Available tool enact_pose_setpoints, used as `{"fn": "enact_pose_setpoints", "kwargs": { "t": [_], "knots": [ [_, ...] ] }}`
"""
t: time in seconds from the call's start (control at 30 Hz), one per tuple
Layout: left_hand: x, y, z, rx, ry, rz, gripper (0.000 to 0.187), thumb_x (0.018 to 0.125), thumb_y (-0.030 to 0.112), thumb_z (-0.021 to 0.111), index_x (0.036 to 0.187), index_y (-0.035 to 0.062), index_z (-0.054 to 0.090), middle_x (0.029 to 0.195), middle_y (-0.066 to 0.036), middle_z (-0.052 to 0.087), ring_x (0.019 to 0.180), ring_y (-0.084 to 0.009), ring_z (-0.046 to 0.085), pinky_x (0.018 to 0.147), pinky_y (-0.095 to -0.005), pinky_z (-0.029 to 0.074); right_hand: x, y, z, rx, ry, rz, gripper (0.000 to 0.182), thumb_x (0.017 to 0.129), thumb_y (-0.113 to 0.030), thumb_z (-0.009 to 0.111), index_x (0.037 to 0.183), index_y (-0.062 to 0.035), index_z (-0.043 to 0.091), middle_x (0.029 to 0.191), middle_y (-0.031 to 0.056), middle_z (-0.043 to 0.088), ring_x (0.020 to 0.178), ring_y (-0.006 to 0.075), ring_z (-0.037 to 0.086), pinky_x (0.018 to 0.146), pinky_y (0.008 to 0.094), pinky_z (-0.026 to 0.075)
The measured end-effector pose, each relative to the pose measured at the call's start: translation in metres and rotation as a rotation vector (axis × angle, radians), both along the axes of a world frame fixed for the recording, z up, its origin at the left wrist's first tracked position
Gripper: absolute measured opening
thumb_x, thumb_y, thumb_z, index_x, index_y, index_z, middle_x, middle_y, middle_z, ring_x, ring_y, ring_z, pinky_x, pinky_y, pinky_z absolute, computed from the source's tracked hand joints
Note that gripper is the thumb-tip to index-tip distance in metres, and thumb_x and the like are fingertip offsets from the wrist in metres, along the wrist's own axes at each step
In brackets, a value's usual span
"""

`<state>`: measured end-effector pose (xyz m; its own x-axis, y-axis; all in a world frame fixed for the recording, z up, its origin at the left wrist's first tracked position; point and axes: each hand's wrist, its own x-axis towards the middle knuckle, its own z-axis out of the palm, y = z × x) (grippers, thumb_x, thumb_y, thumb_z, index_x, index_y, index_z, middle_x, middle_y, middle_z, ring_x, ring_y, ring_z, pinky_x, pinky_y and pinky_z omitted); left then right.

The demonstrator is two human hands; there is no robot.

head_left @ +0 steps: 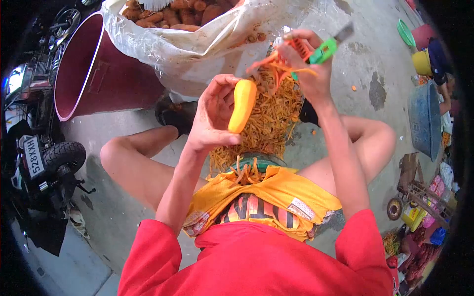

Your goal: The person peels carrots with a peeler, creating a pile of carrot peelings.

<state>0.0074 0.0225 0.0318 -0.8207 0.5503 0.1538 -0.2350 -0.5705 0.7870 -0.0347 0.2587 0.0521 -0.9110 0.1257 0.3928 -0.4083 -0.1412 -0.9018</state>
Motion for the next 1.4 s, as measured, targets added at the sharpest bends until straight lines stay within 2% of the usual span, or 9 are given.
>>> {"fn": "enact_pose_setpoints", "kwargs": {
  "t": [0.13,0.2,0.27,0.4,0.5,0.63,0.97,1.23,1.4],
  "knots": [
    [0.003,0.000,-0.002,-0.066,-0.150,0.149,0.105,0.050,0.022,0.102,0.137,0.0048,0.045,0.131,-0.006,0.055,0.127,-0.0183,0.054,0.113,-0.0324,0.041,0.025,-0.024,0.008,0.283,0.215,0.041,0.027,0.086,-0.005,0.084,0.108,-0.0027,0.068,0.105,0.0044,0.070,0.089,0.0124,0.071,0.074,0.0256,0.058],
    [0.005,-0.006,-0.004,-0.020,-0.082,0.070,0.107,0.050,0.021,0.102,0.139,0.0051,0.044,0.133,-0.006,0.055,0.129,-0.0191,0.054,0.114,-0.0328,0.041,0.008,-0.013,-0.014,-0.006,0.033,0.063,0.026,0.086,-0.008,0.086,0.105,-0.0033,0.069,0.101,0.0021,0.071,0.085,0.0095,0.069,0.073,0.0236,0.056],
    [0.005,-0.006,0.005,0.043,-0.062,0.000,0.101,0.059,0.021,0.097,0.144,0.0037,0.043,0.138,-0.009,0.055,0.130,-0.0214,0.055,0.113,-0.0344,0.043,-0.017,0.020,-0.031,0.320,-0.050,-0.185,0.024,0.087,-0.010,0.085,0.104,-0.0036,0.069,0.095,0.0005,0.071,0.084,0.0075,0.067,0.073,0.0232,0.054],
    [0.004,-0.003,0.022,0.026,-0.233,0.016,0.080,0.092,0.024,0.075,0.156,-0.0015,0.034,0.153,-0.016,0.049,0.132,-0.0269,0.058,0.105,-0.0310,0.053,-0.003,0.017,-0.015,0.047,-0.095,-0.119,0.021,0.090,-0.013,0.083,0.102,-0.0042,0.068,0.092,0.0004,0.070,0.083,0.0071,0.066,0.070,0.0230,0.053],
    [0.009,0.000,0.010,-0.214,-0.272,0.108,0.030,0.110,0.023,0.055,0.136,0.0091,0.051,0.105,-0.001,0.063,0.085,-0.0073,0.060,0.072,-0.0211,0.046,0.011,0.001,-0.011,-0.039,-0.182,-0.040,0.024,0.091,-0.014,0.083,0.104,-0.0040,0.067,0.092,0.0000,0.069,0.085,0.0076,0.066,0.074,0.0235,0.053],
    [0.016,0.008,0.010,-0.267,-0.169,0.083,0.025,0.112,0.031,0.051,0.122,0.0092,0.046,0.081,0.006,0.035,0.068,-0.0063,0.029,0.061,-0.0230,0.028,0.012,-0.015,-0.011,0.040,-0.126,-0.041,0.025,0.091,-0.015,0.083,0.105,-0.0033,0.066,0.094,0.0005,0.070,0.087,0.0078,0.066,0.077,0.0242,0.053],
    [0.022,0.000,0.007,-0.208,-0.265,0.017,0.059,0.106,0.057,0.049,0.131,0.0033,0.054,0.082,0.004,0.045,0.066,-0.0067,0.033,0.061,-0.0230,0.028,0.011,-0.020,0.000,-0.016,-0.025,0.069,0.025,0.090,-0.008,0.083,0.107,-0.0034,0.066,0.097,0.0003,0.070,0.087,0.0074,0.066,0.077,0.0234,0.055],
    [0.014,-0.008,0.010,-0.303,-0.075,-0.199,0.057,0.107,0.053,0.052,0.135,0.0032,0.057,0.093,0.002,0.057,0.077,-0.0063,0.045,0.069,-0.0232,0.040,0.000,0.000,-0.003,0.024,-0.043,0.174,0.025,0.088,-0.008,0.084,0.107,-0.0039,0.068,0.094,-0.0012,0.070,0.084,0.0062,0.066,0.075,0.0239,0.055],
    [0.016,-0.012,0.011,-0.516,0.172,-0.139,0.049,0.104,0.041,0.062,0.132,0.0007,0.060,0.106,0.001,0.061,0.096,-0.0101,0.053,0.087,-0.0276,0.047,-0.013,0.020,-0.016,0.465,-0.102,0.063,0.020,0.087,-0.012,0.084,0.100,-0.0044,0.071,0.085,-0.0008,0.070,0.080,0.0050,0.065,0.071,0.0230,0.054]
  ]
}}
